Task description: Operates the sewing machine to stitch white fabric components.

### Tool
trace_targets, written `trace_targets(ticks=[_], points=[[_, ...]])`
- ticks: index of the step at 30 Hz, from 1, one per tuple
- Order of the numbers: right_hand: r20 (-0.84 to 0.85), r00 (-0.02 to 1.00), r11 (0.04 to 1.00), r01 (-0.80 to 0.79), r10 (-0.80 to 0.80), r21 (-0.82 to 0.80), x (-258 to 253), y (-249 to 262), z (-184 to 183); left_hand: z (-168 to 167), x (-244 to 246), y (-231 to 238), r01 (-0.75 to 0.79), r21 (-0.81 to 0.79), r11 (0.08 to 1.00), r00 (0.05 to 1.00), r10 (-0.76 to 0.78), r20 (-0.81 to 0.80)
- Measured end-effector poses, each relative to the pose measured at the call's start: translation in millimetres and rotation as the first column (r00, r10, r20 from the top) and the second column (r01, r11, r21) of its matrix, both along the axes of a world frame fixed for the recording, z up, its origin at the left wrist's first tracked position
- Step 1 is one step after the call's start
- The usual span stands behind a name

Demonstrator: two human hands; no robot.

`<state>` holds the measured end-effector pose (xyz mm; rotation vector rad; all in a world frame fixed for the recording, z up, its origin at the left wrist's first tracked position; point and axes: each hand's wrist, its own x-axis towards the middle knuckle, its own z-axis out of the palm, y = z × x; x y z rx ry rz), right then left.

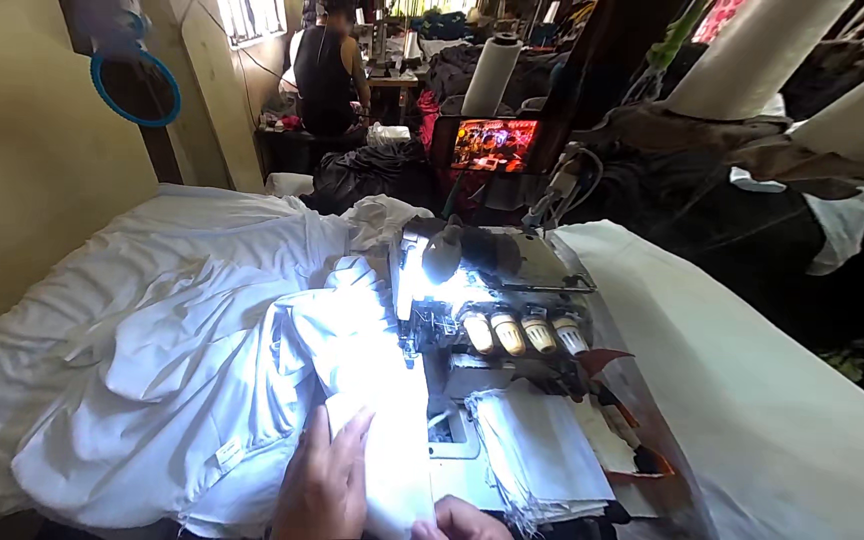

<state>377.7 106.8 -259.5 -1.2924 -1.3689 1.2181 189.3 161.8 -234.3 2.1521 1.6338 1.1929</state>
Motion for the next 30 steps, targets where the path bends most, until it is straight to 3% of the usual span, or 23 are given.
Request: trace_targets(ticks=[2, 5, 9, 11, 13, 16, 19, 21, 23, 25, 27, 28, 30], points=[[0.078, 0.997, 0.998, 0.022, -0.027, 0.057, 1, 20, 5, -1, 7, 25, -0.064, 0.094, 0.993, 0.984, 0.078, -0.158], [0.192, 0.977, 0.987, 0.068, -0.096, 0.147, -3, 48, 16, 0, 13, 59, -0.085, 0.093, 0.992, 0.943, 0.110, -0.315], [0.281, 0.932, 0.960, 0.170, -0.230, 0.224, -5, 78, 25, 19, 16, 98, -0.062, -0.107, 0.992, 0.937, 0.021, -0.349], [0.300, 0.923, 0.960, 0.178, -0.239, 0.217, -5, 84, 28, 36, 19, 115, -0.084, -0.339, 0.937, 0.926, -0.052, -0.373], [0.333, 0.921, 0.972, 0.151, -0.204, 0.178, -5, 81, 33, 46, 22, 136, -0.114, -0.426, 0.898, 0.928, -0.057, -0.369], [0.358, 0.923, 0.985, 0.098, -0.143, 0.140, -7, 70, 36, 49, 24, 165, -0.120, -0.429, 0.896, 0.947, -0.026, -0.319], [0.351, 0.932, 0.990, 0.051, -0.094, 0.128, -8, 65, 38, 35, 21, 179, -0.092, -0.293, 0.952, 0.966, 0.014, -0.258], [0.346, 0.933, 0.988, 0.046, -0.096, 0.150, -9, 65, 42, 27, 18, 174, -0.071, -0.237, 0.969, 0.995, 0.052, -0.086], [0.350, 0.929, 0.981, 0.057, -0.120, 0.185, -9, 68, 50, 18, 12, 160, -0.046, -0.210, 0.977, 0.950, 0.108, 0.293], [0.340, 0.926, 0.970, 0.092, -0.166, 0.223, -11, 72, 58, 18, 7, 134, 0.002, -0.232, 0.973, 0.716, 0.160, 0.679], [0.294, 0.936, 0.958, 0.117, -0.194, 0.262, -15, 78, 62, 29, 8, 94, 0.031, -0.262, 0.964, 0.476, 0.216, 0.852], [0.261, 0.948, 0.952, 0.107, -0.185, 0.286, -18, 81, 61, 34, 11, 74, 0.036, -0.260, 0.965, 0.411, 0.223, 0.884], [0.235, 0.965, 0.948, 0.036, -0.115, 0.316, -25, 84, 57, 37, 19, 36, 0.099, -0.224, 0.969, 0.370, 0.173, 0.913]])
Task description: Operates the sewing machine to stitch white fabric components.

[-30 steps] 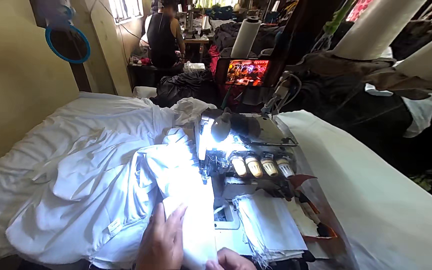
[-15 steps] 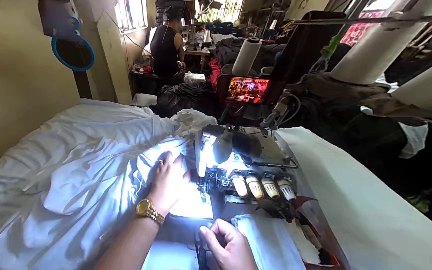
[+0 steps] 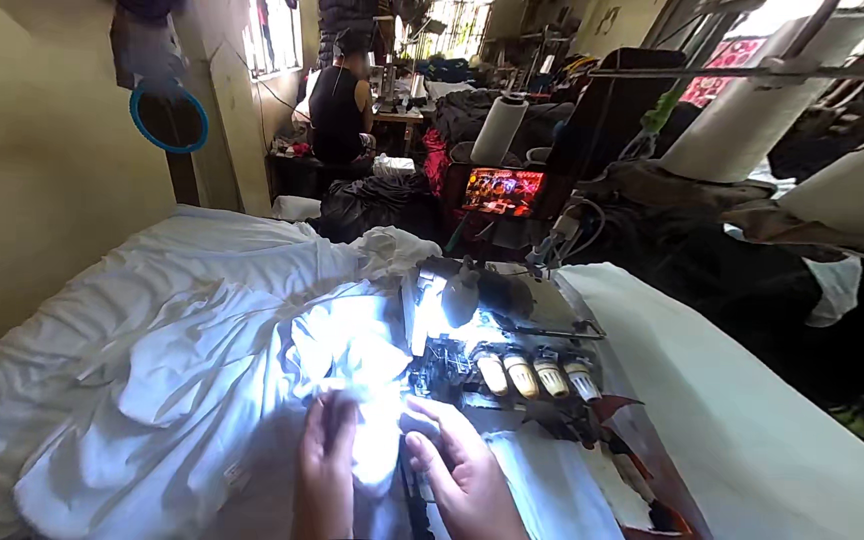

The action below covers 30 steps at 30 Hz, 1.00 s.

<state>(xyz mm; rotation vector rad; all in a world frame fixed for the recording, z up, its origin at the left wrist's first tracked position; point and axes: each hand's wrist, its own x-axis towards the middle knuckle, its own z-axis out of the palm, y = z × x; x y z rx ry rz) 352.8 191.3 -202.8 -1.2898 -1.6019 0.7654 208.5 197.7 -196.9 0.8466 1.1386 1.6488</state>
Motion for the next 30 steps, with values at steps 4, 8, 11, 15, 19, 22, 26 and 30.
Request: trace_targets(ticks=[4, 8, 11, 15, 19, 22, 26, 30], points=[[0.134, 0.989, 0.997, -0.063, 0.055, 0.050, 1, -6, -3, -23, -1, -37, 0.126, 0.066, 0.990, 0.957, -0.103, -0.270], [0.322, 0.945, 0.999, 0.038, -0.048, 0.036, 36, -14, -13, -32, -27, -21, 0.003, 0.231, 0.973, 0.627, 0.178, -0.758], [0.444, 0.894, 0.997, 0.022, -0.051, 0.071, 45, -22, -12, -14, -20, 3, 0.182, 0.309, 0.933, 0.403, 0.215, -0.890], [0.364, 0.912, 0.982, -0.179, 0.189, -0.062, 40, -35, 1, -5, -18, 66, 0.342, -0.202, 0.918, 0.095, -0.248, -0.964], [-0.070, 0.978, 0.963, -0.207, 0.197, -0.171, 34, -37, -1, -12, -43, 117, 0.205, -0.248, 0.947, 0.149, -0.280, -0.948], [-0.270, 0.953, 0.980, -0.169, 0.135, -0.109, 23, -31, 0, -31, -42, 90, 0.129, 0.245, 0.961, 0.437, 0.166, -0.884], [-0.315, 0.944, 0.995, -0.103, 0.101, 0.011, 6, -17, 8, -52, -24, 2, 0.309, 0.467, 0.828, 0.733, 0.106, -0.672], [-0.317, 0.948, 0.999, -0.034, 0.038, 0.016, -7, -7, 4, -56, -7, -24, 0.352, 0.376, 0.857, 0.772, -0.038, -0.635]])
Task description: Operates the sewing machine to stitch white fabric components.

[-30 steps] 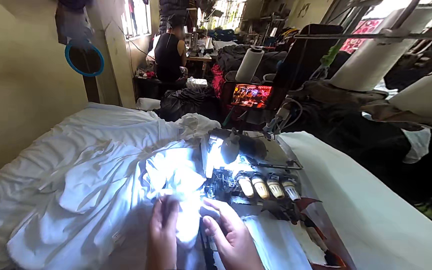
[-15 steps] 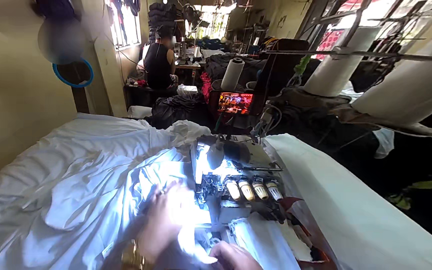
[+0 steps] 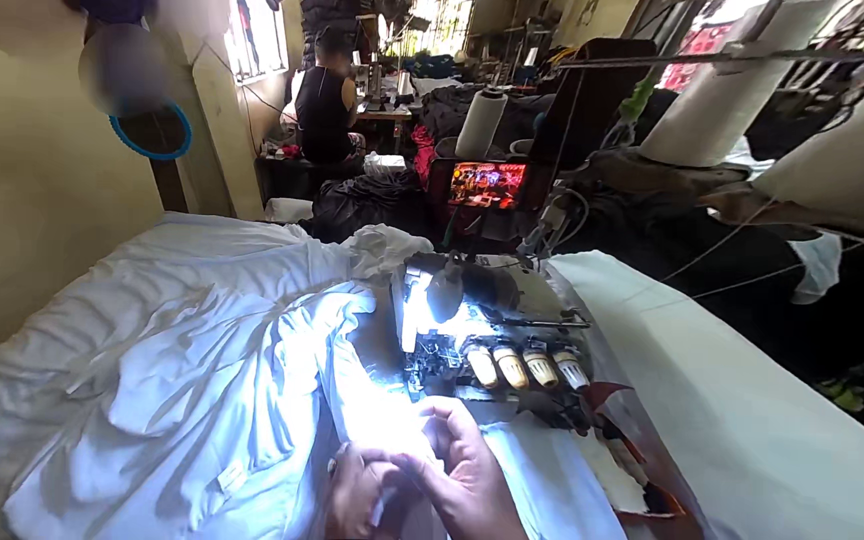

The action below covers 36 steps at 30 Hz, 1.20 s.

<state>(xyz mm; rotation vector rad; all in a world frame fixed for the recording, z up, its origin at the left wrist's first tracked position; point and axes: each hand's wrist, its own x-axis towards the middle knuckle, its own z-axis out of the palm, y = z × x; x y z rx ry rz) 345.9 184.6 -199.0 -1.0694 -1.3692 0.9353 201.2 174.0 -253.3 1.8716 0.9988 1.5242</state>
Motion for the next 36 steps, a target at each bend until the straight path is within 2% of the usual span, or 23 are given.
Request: trace_targets(ticks=[3, 5, 6, 8, 10, 11, 13, 15, 17, 19, 20, 21, 22, 24, 26, 29, 31, 33, 34, 36], points=[[0.023, 1.000, 1.000, -0.015, 0.015, -0.019, 8, 1, -3, 18, -7, 16, 0.017, -0.064, 0.998, 0.987, -0.006, 0.160], [-0.017, 0.998, 0.996, -0.055, 0.054, -0.066, 14, -3, -3, 36, -9, 29, 0.014, -0.016, 1.000, 0.970, -0.009, 0.241], [-0.066, 0.996, 0.993, -0.064, 0.058, -0.094, 16, -4, -3, 40, -13, 33, 0.008, 0.027, 1.000, 0.982, -0.013, 0.188], [-0.177, 0.984, 0.988, -0.052, 0.026, -0.146, 16, -7, -2, 37, -17, 32, 0.026, 0.090, 0.996, 0.999, -0.021, -0.050], [-0.251, 0.968, 0.986, -0.044, 0.003, -0.161, 15, -5, 0, 28, -8, 22, 0.068, 0.068, 0.995, 0.978, -0.053, -0.200], [-0.259, 0.966, 0.985, -0.039, -0.005, -0.165, 15, -3, 0, 22, -2, 18, 0.098, 0.033, 0.995, 0.969, -0.088, -0.233], [-0.234, 0.972, 0.986, -0.021, -0.018, -0.163, 15, 0, -4, 15, 4, 14, 0.099, -0.053, 0.994, 0.979, -0.107, -0.176], [-0.181, 0.984, 0.992, -0.023, 0.000, -0.127, 19, 1, -9, 22, 0, 20, 0.026, -0.094, 0.995, 1.000, -0.028, -0.015], [-0.107, 0.994, 0.993, -0.038, 0.026, -0.112, 22, -2, -9, 36, -10, 38, -0.062, 0.010, 0.998, 0.998, 0.063, -0.001], [-0.010, 0.998, 0.995, -0.059, 0.058, -0.085, 22, -7, -11, 50, -17, 60, -0.136, 0.180, 0.974, 0.955, 0.178, -0.239], [0.088, 0.995, 0.998, -0.044, 0.047, -0.038, 20, -9, -15, 53, -16, 70, -0.162, 0.246, 0.956, 0.888, 0.250, -0.387], [0.204, 0.979, 0.999, -0.018, 0.013, 0.026, 19, -11, -21, 55, -12, 79, -0.165, 0.242, 0.956, 0.810, 0.272, -0.520], [0.316, 0.948, 0.996, 0.004, -0.032, 0.089, 19, -11, -27, 57, -6, 87, -0.166, 0.156, 0.974, 0.740, 0.227, -0.633], [0.496, 0.862, 0.990, 0.040, -0.101, 0.132, 20, -11, -31, 65, 9, 101, -0.192, -0.157, 0.969, 0.632, 0.000, -0.775], [0.596, 0.785, 0.985, 0.104, -0.166, 0.138, 20, -9, -31, 69, 22, 112, -0.233, -0.223, 0.947, 0.592, -0.044, -0.805], [0.613, 0.755, 0.972, 0.187, -0.234, 0.141, 20, -5, -31, 70, 31, 122, -0.288, -0.218, 0.932, 0.570, -0.016, -0.822], [0.618, 0.750, 0.972, 0.182, -0.237, 0.152, 20, -6, -31, 63, 26, 122, -0.278, -0.135, 0.951, 0.613, 0.067, -0.787], [0.620, 0.760, 0.981, 0.142, -0.194, 0.134, 24, -11, -29, 43, 17, 112, -0.212, 0.157, 0.965, 0.711, 0.262, -0.653], [0.624, 0.760, 0.983, 0.135, -0.182, 0.123, 28, -15, -27, 34, 13, 103, -0.162, 0.282, 0.946, 0.752, 0.303, -0.586], [0.656, 0.708, 0.965, 0.205, -0.261, 0.162, 42, -24, -28, 20, 7, 80, -0.037, 0.393, 0.919, 0.798, 0.264, -0.542]])
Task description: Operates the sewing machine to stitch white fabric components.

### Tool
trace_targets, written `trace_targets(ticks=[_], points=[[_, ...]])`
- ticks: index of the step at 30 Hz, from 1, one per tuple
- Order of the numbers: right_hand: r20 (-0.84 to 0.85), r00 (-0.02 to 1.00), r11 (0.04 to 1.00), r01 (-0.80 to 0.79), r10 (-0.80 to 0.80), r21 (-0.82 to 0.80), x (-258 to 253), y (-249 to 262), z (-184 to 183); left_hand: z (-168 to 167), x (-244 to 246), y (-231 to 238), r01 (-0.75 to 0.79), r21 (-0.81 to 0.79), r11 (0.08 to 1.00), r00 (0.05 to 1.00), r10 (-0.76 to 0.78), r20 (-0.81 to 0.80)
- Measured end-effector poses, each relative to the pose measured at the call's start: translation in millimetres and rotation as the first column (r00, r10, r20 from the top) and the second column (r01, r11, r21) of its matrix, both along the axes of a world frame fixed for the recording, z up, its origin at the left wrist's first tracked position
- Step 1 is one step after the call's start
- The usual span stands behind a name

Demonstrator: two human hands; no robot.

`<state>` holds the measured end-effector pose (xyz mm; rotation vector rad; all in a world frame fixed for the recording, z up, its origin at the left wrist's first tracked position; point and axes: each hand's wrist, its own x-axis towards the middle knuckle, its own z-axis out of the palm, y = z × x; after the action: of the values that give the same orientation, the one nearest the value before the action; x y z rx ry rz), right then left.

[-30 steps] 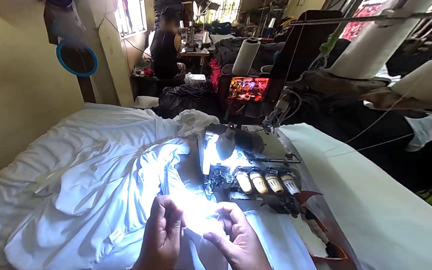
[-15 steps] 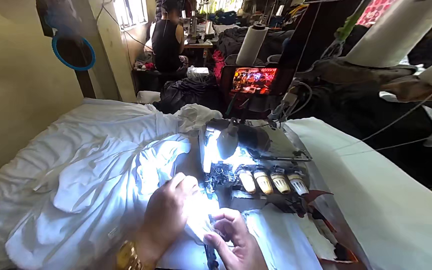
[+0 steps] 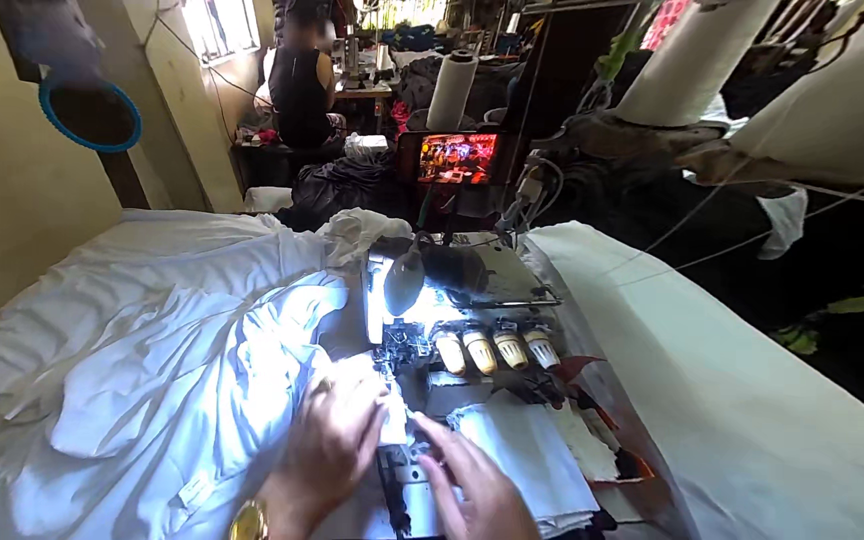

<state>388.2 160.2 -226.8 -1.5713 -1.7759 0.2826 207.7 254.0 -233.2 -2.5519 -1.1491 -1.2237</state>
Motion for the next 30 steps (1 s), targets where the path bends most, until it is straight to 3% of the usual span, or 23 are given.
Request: trace_targets(ticks=[3, 6, 8, 10, 13, 15, 17, 19, 21, 23, 25, 27, 30], points=[[0.146, 0.962, 0.973, 0.228, -0.232, 0.039, 32, -5, -6, -13, -6, -23, 0.032, -0.048, 0.998, 0.997, -0.035, -0.070], [0.264, 0.921, 0.937, 0.327, -0.287, -0.120, 53, 0, -15, -22, -9, -24, -0.006, -0.037, 0.999, 0.994, 0.002, -0.110], [0.331, 0.889, 0.935, 0.352, -0.317, -0.052, 57, 4, -26, -22, -10, -24, 0.005, -0.069, 0.998, 0.993, -0.013, -0.119], [0.270, 0.909, 0.935, 0.347, -0.317, -0.072, 61, 6, -23, -20, -14, -28, 0.045, -0.120, 0.992, 0.996, -0.054, -0.068], [-0.034, 0.956, 0.943, 0.280, -0.291, -0.181, 81, 2, -2, -8, -19, -53, 0.118, -0.181, 0.976, 0.983, -0.090, 0.157], [-0.202, 0.955, 0.970, 0.190, -0.219, -0.155, 84, -9, 18, 6, -15, -78, 0.235, -0.299, 0.925, 0.912, -0.104, 0.396], [-0.386, 0.922, 0.982, -0.097, 0.028, -0.161, 69, -28, 45, 14, -7, -100, 0.448, -0.399, 0.800, 0.775, -0.124, 0.620], [-0.528, 0.802, 0.897, -0.413, 0.279, -0.155, 43, -45, 64, 14, 2, -116, 0.650, -0.420, 0.634, 0.608, -0.102, 0.787], [-0.584, 0.715, 0.820, -0.555, 0.385, -0.140, 21, -54, 67, 15, 5, -127, 0.696, -0.385, 0.606, 0.519, -0.054, 0.853], [-0.439, 0.832, 0.866, -0.459, 0.340, -0.197, 12, -52, 53, 19, -8, -134, 0.607, -0.377, 0.700, 0.613, -0.111, 0.782], [-0.118, 0.963, 0.922, -0.265, 0.240, -0.284, 8, -37, 23, 25, -27, -138, 0.477, -0.408, 0.778, 0.767, -0.142, 0.626], [0.107, 0.965, 0.916, -0.187, 0.239, -0.355, 1, -17, -12, 26, -41, -140, 0.443, -0.464, 0.767, 0.836, -0.165, 0.524], [0.274, 0.924, 0.827, -0.072, 0.265, -0.557, -15, 12, -35, 26, -48, -144, 0.458, -0.507, 0.730, 0.850, -0.192, 0.491]])
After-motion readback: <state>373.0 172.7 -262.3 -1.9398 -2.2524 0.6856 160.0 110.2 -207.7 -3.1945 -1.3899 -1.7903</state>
